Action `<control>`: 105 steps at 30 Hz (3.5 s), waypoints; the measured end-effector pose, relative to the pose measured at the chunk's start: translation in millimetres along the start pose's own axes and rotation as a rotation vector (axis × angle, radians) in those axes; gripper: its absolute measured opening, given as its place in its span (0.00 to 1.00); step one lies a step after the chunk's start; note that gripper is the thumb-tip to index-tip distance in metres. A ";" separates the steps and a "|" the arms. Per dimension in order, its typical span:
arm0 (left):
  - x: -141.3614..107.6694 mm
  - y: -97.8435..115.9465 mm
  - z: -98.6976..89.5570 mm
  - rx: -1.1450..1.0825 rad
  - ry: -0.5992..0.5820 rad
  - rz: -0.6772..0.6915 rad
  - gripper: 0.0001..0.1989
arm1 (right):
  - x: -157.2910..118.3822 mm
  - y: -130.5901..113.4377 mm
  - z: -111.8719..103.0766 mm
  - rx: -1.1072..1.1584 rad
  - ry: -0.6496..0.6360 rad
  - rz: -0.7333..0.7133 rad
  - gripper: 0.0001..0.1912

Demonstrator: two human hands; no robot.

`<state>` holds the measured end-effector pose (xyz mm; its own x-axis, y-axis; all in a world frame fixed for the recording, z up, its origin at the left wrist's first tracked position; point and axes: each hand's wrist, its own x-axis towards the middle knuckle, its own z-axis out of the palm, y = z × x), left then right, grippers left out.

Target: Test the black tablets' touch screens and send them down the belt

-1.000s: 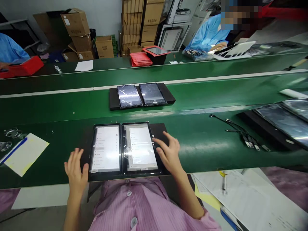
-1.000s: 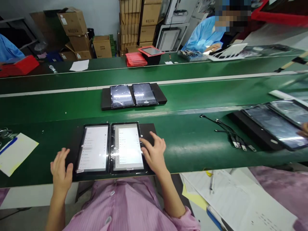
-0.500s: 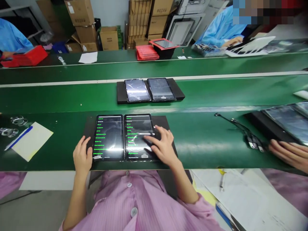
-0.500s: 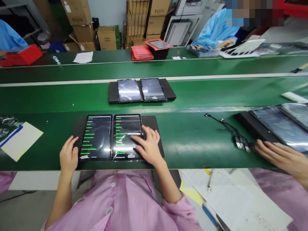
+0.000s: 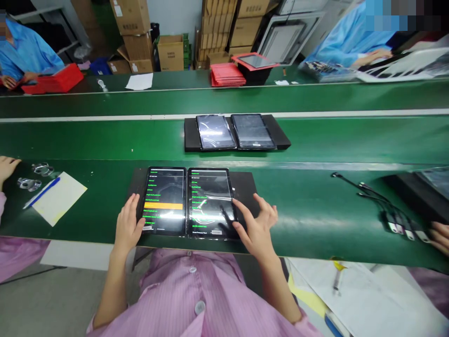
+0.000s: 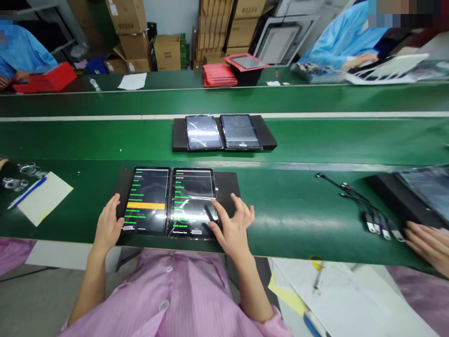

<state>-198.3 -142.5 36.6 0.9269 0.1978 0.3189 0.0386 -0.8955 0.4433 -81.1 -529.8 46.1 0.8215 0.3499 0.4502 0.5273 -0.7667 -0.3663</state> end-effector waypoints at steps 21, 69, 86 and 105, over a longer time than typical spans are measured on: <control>17.8 10.9 6.4 0.080 -0.059 -0.028 0.31 | 28.7 -45.6 29.9 -0.149 -0.254 -0.049 0.19; 198.5 33.4 39.9 0.005 -0.420 0.154 0.18 | 161.2 45.1 30.8 0.102 -0.348 -0.073 0.14; 273.9 45.2 14.8 -0.184 -1.081 0.035 0.31 | 218.1 68.3 68.9 0.629 -0.844 0.269 0.08; 271.9 22.0 28.2 -0.190 -0.995 -0.101 0.39 | 226.5 80.0 78.9 1.053 -0.863 0.205 0.17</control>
<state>65.1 -119.7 109.4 0.8157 -0.2301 -0.5307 0.1542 -0.7979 0.5828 164.2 -469.4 54.5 0.5728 0.7979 -0.1879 -0.0221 -0.2141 -0.9766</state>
